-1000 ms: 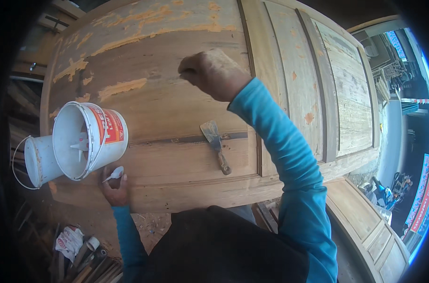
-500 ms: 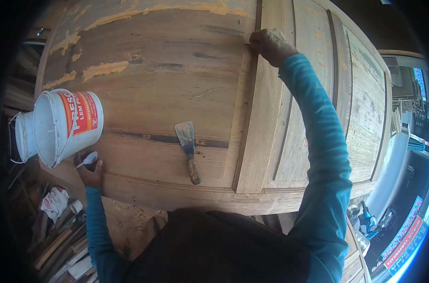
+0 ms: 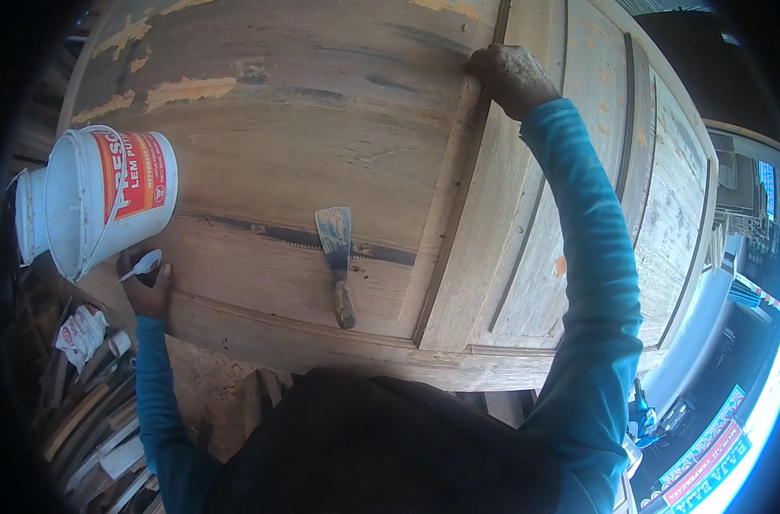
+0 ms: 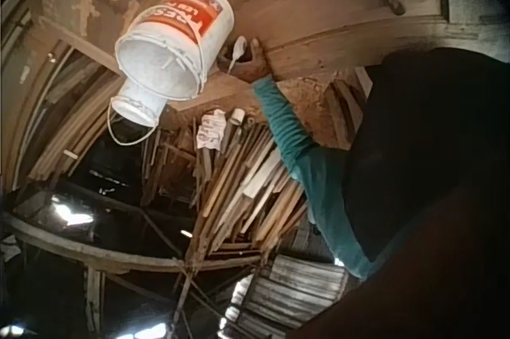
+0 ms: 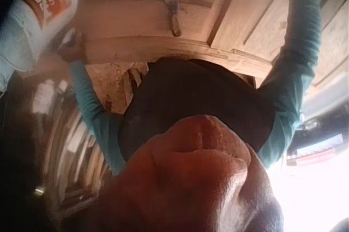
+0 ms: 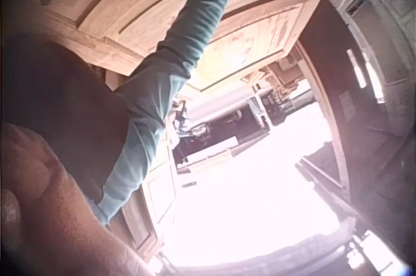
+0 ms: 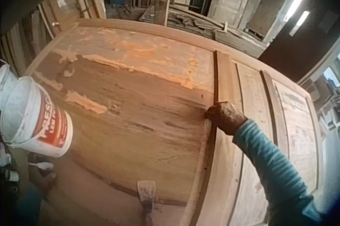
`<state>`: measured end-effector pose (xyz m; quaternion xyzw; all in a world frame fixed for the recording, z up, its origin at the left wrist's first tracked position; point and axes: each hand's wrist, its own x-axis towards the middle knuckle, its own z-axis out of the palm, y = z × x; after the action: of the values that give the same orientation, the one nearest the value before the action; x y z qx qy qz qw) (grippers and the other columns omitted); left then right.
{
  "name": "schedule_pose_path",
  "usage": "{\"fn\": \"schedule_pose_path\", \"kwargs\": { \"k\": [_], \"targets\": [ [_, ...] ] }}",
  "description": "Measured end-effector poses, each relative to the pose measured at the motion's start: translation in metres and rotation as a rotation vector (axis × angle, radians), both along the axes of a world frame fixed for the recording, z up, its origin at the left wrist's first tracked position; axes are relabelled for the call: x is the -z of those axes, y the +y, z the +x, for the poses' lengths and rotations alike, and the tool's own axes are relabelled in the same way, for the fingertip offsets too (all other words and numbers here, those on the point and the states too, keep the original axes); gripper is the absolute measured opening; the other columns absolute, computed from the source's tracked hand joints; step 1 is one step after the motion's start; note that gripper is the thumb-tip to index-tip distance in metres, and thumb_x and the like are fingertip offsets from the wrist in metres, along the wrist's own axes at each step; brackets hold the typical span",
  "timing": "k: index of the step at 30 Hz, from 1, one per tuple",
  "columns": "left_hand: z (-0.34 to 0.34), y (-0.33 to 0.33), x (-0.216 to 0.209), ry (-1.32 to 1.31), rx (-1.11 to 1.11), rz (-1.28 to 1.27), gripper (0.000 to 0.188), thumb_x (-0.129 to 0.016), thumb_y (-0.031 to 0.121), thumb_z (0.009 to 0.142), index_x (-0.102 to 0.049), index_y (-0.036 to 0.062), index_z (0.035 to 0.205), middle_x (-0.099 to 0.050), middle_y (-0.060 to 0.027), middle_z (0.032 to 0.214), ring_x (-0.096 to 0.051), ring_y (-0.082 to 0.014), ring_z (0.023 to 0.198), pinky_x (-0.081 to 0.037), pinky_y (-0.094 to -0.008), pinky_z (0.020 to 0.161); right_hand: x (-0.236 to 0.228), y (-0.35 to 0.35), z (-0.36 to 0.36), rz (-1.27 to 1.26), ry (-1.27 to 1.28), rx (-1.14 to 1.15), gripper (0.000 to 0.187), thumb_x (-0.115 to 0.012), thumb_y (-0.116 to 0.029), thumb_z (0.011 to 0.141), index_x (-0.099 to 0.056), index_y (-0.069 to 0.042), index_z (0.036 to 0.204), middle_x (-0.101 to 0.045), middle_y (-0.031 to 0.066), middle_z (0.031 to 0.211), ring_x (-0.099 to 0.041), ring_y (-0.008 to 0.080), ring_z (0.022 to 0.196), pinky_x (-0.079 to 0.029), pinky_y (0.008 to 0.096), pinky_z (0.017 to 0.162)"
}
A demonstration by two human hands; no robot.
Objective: The person scrapes old finish from a wooden door with a scraper, applies liquid adhesive from a tube to a crack, and sands the surface of the door by hand with a piece of sandpaper.
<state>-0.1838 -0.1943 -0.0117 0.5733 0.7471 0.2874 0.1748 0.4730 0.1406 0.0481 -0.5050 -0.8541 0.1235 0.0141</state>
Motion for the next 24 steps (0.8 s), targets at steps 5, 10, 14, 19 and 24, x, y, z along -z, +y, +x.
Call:
{"fn": "schedule_pose_path", "kwargs": {
  "k": [5, 10, 14, 19, 24],
  "targets": [
    [0.003, 0.001, -0.004, 0.027, 0.012, 0.001, 0.092, -0.090, 0.010, 0.074, -0.042, -0.0009, 0.152, -0.052, -0.0177, 0.136, -0.053, -0.0335, 0.129, -0.049, -0.0454, 0.108, -0.013, -0.006, -0.017, -0.051, -0.091, 0.092, 0.026, -0.065, -0.022, 0.103, -0.077, -0.003, 0.115, -0.076, 0.0219, 0.115, -0.074, 0.0407, 0.102, -0.059, 0.0464, 0.095],
    [0.009, 0.003, -0.006, -0.009, -0.009, 0.018, 0.090, -0.090, 0.011, 0.076, -0.042, -0.0011, 0.152, -0.052, -0.0179, 0.136, -0.054, -0.0334, 0.128, -0.051, -0.0452, 0.106, -0.010, -0.006, -0.010, -0.046, -0.022, 0.121, 0.025, -0.062, -0.027, 0.100, -0.076, -0.008, 0.112, -0.074, 0.0237, 0.102, -0.071, 0.0452, 0.100, -0.056, 0.0524, 0.090],
    [0.004, 0.000, -0.003, -0.009, -0.018, 0.006, 0.087, -0.089, 0.012, 0.077, -0.043, -0.0021, 0.150, -0.052, -0.0185, 0.136, -0.054, -0.0338, 0.127, -0.051, -0.0452, 0.106, -0.013, -0.003, -0.015, -0.047, -0.131, 0.084, 0.024, -0.066, -0.021, 0.101, -0.077, -0.003, 0.115, -0.077, 0.0221, 0.110, -0.074, 0.0399, 0.100, -0.059, 0.0469, 0.092],
    [0.007, 0.002, -0.003, 0.022, -0.006, 0.024, 0.083, -0.089, 0.013, 0.079, -0.045, -0.0034, 0.148, -0.054, -0.0191, 0.134, -0.055, -0.0343, 0.126, -0.050, -0.0454, 0.106, -0.015, 0.001, -0.006, -0.072, -0.180, 0.109, 0.023, -0.067, -0.019, 0.101, -0.077, -0.004, 0.115, -0.077, 0.0222, 0.108, -0.074, 0.0401, 0.099, -0.059, 0.0471, 0.091],
    [0.005, 0.001, -0.003, 0.035, -0.003, 0.040, 0.080, -0.087, 0.014, 0.081, -0.046, -0.0043, 0.147, -0.055, -0.0195, 0.133, -0.055, -0.0341, 0.125, -0.049, -0.0455, 0.105, -0.016, 0.001, -0.007, -0.059, -0.192, 0.065, 0.022, -0.067, -0.019, 0.101, -0.076, -0.003, 0.113, -0.076, 0.0224, 0.107, -0.074, 0.0399, 0.099, -0.059, 0.0469, 0.091]
  ]
}}
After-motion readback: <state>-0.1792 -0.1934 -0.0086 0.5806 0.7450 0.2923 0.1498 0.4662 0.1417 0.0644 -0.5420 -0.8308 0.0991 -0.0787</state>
